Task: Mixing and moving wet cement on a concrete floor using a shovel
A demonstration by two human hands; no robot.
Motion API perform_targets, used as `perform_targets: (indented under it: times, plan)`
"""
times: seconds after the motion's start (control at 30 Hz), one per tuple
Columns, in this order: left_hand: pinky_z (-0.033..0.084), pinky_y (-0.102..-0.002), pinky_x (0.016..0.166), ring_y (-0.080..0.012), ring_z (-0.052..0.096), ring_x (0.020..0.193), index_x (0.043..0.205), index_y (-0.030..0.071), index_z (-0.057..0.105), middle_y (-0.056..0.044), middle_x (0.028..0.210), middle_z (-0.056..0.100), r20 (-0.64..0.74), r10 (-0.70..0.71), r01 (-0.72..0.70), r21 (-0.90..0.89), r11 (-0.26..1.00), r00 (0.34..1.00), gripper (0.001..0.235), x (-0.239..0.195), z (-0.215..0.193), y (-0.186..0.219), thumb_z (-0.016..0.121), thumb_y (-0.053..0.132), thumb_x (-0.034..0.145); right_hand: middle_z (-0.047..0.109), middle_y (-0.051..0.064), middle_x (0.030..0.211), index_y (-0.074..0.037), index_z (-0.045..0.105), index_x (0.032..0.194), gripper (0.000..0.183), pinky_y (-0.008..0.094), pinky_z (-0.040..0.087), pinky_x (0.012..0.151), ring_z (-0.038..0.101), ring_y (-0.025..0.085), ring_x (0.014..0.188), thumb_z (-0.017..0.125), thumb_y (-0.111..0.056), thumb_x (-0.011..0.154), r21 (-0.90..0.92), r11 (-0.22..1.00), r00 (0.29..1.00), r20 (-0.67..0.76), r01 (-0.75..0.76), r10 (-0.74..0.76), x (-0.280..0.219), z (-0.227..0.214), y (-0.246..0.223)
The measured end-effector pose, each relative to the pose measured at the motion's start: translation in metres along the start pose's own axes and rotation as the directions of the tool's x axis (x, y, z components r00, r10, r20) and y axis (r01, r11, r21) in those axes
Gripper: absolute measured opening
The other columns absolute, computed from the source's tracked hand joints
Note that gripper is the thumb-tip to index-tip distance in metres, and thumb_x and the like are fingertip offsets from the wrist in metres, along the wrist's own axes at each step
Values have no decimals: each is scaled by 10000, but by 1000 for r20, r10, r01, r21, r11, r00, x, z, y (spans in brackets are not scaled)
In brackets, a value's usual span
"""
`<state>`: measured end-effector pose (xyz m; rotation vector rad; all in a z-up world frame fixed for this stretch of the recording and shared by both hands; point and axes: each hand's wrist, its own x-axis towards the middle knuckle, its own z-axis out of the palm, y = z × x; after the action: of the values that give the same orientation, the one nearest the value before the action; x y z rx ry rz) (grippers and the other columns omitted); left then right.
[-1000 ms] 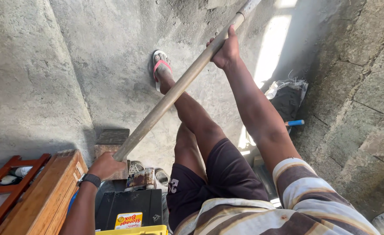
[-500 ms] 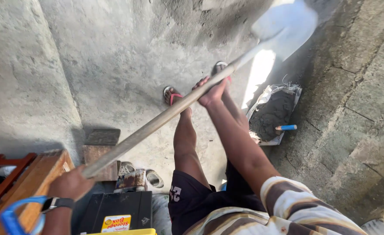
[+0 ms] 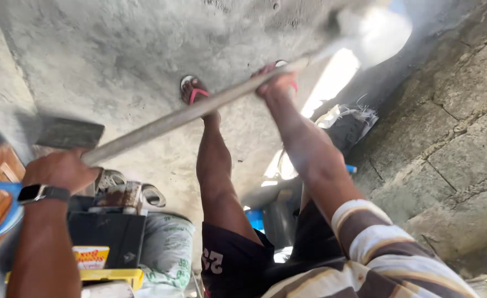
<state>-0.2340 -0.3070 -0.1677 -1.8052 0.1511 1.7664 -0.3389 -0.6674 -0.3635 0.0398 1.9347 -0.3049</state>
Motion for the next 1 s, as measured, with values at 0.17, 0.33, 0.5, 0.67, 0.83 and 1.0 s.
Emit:
perform_targets:
  times: [0.17, 0.33, 0.5, 0.67, 0.83, 1.0]
  plan:
    - [514, -467, 702, -393, 673, 867, 1188, 295, 583, -144, 914, 720, -261, -2, -34, -133, 990, 965, 496, 9, 24, 41, 473, 447, 728, 370, 23, 457, -121, 381, 545, 573, 319, 327, 406, 368, 185, 400, 185, -577, 830, -115, 991, 944, 328, 72, -31, 33, 53, -56]
    - [523, -452, 680, -380, 667, 846, 1069, 275, 620, -107, 868, 712, -269, 12, -77, -233, 969, 963, 398, -42, 51, 68, 481, 425, 727, 410, 4, 470, -137, 436, 571, 649, 325, 342, 429, 389, 171, 408, 181, -680, 817, -187, 981, 953, 304, 53, 6, 4, 33, -88]
    - [504, -456, 692, -367, 671, 850, 1041, 275, 598, -97, 870, 717, -143, 15, -64, -344, 937, 990, 365, -95, 101, 103, 477, 438, 738, 392, 0, 442, -155, 390, 540, 666, 313, 336, 389, 389, 165, 385, 163, -734, 780, -310, 947, 949, 315, 88, 15, -40, 7, -130]
    - [509, -414, 799, -287, 670, 948, 1092, 372, 585, -54, 934, 721, -73, 41, -69, -433, 899, 997, 514, -126, 159, 156, 452, 635, 671, 461, -29, 540, -147, 453, 666, 568, 368, 442, 508, 497, 169, 428, 172, -624, 792, -449, 867, 937, 344, 218, -58, -76, -8, -171]
    - [509, -415, 807, -328, 655, 967, 1163, 292, 586, -108, 985, 705, 12, 106, -79, -578, 812, 994, 513, -194, 123, 176, 495, 502, 703, 452, -9, 555, -107, 440, 716, 583, 328, 440, 492, 504, 164, 442, 167, -614, 810, -498, 822, 935, 339, 277, -109, -107, -7, -190]
    - [510, -432, 804, -358, 647, 964, 1205, 227, 581, -147, 998, 693, 30, 148, -89, -678, 730, 989, 555, -211, 117, 190, 516, 453, 702, 498, 28, 564, -81, 473, 712, 594, 321, 487, 490, 550, 196, 452, 218, -609, 807, -492, 811, 921, 364, 317, -139, -112, 1, -203]
